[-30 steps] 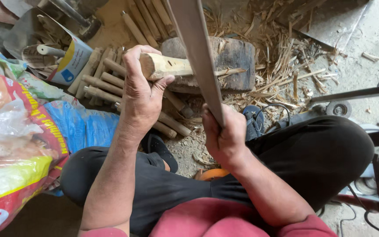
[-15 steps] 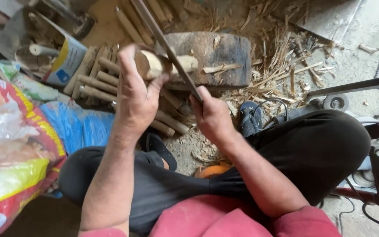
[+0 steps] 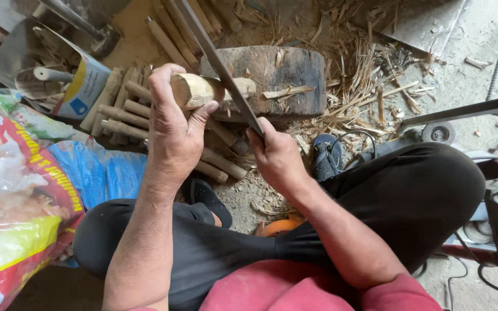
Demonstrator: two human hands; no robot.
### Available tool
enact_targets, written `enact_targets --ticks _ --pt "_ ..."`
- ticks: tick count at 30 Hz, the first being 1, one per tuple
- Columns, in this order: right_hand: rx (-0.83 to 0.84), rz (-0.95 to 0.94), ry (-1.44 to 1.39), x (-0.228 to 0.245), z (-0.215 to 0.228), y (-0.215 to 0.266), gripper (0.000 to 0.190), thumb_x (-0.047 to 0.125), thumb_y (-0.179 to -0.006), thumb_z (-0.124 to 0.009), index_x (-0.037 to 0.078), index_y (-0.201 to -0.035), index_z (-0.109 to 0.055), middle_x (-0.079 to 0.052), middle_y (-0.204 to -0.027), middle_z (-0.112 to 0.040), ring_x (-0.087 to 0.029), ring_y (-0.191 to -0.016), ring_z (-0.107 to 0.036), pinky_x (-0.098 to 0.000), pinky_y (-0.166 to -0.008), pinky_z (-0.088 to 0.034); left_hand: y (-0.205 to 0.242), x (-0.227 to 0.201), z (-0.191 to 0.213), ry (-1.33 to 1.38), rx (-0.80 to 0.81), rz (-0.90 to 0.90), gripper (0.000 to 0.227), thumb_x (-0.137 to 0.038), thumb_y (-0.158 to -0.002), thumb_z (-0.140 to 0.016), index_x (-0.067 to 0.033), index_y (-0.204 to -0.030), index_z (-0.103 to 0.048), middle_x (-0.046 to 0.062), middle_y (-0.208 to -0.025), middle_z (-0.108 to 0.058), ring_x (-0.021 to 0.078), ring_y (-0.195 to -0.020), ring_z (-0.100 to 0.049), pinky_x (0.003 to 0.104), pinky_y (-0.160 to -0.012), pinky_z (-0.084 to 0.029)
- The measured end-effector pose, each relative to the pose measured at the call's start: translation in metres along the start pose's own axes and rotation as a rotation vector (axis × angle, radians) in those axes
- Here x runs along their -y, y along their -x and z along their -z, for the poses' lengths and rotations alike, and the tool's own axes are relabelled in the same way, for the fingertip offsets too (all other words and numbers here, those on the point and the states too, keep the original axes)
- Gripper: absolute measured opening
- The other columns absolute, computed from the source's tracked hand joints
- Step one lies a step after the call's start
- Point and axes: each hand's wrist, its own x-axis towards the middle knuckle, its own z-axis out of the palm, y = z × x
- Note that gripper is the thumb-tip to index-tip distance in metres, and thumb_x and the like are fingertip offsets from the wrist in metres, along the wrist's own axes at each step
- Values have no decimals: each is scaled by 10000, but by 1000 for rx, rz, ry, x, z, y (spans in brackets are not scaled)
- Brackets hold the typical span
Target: The person is sitting on the floor and using a knife to carve a cylindrical wooden stick. They repeatedly shave off thin layers of wood, rotating the stick to shape it evenly.
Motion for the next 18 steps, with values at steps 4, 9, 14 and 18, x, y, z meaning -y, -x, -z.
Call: enact_targets --ticks 4,9,14,18 --pt "-67 157 -24 10 20 26 49 106 -1077 -581 60 -1061 -584 -168 -694 -590 -324 -558 -616 -411 -533 -475 14 3 0 7 26 -51 578 39 -1073 -802 -76 -1408 -346 152 -1277 -514 256 -1174 -592 372 -1014 -519" --pt "-189 347 34 6 8 25 49 81 -1070 -594 63 -1115 -593 -174 -769 -616 -346 -661 -663 -396 -574 -501 21 -1 -4 56 25 50 593 33 -1044 -798 -69 -1413 -346 140 -1268 -550 235 -1155 -624 365 -993 -541" --pt "-11 -68 95 -4 0 4 66 106 -1053 -649 50 -1042 -616 -147 -617 -596 -343 -519 -623 -429 -478 -442 0 -10 -2 53 26 43 637 21 -992 -791 -43 -1409 -314 167 -1304 -530 271 -1200 -609 395 -1012 -534" --pt "-103 331 -12 -1 17 27 48 98 -1068 -567 61 -1097 -577 -136 -718 -608 -290 -602 -666 -395 -537 -491 4 -4 -4 75 39 39 593 21 -1028 -786 -70 -1395 -330 135 -1285 -541 248 -1186 -626 371 -1026 -534"
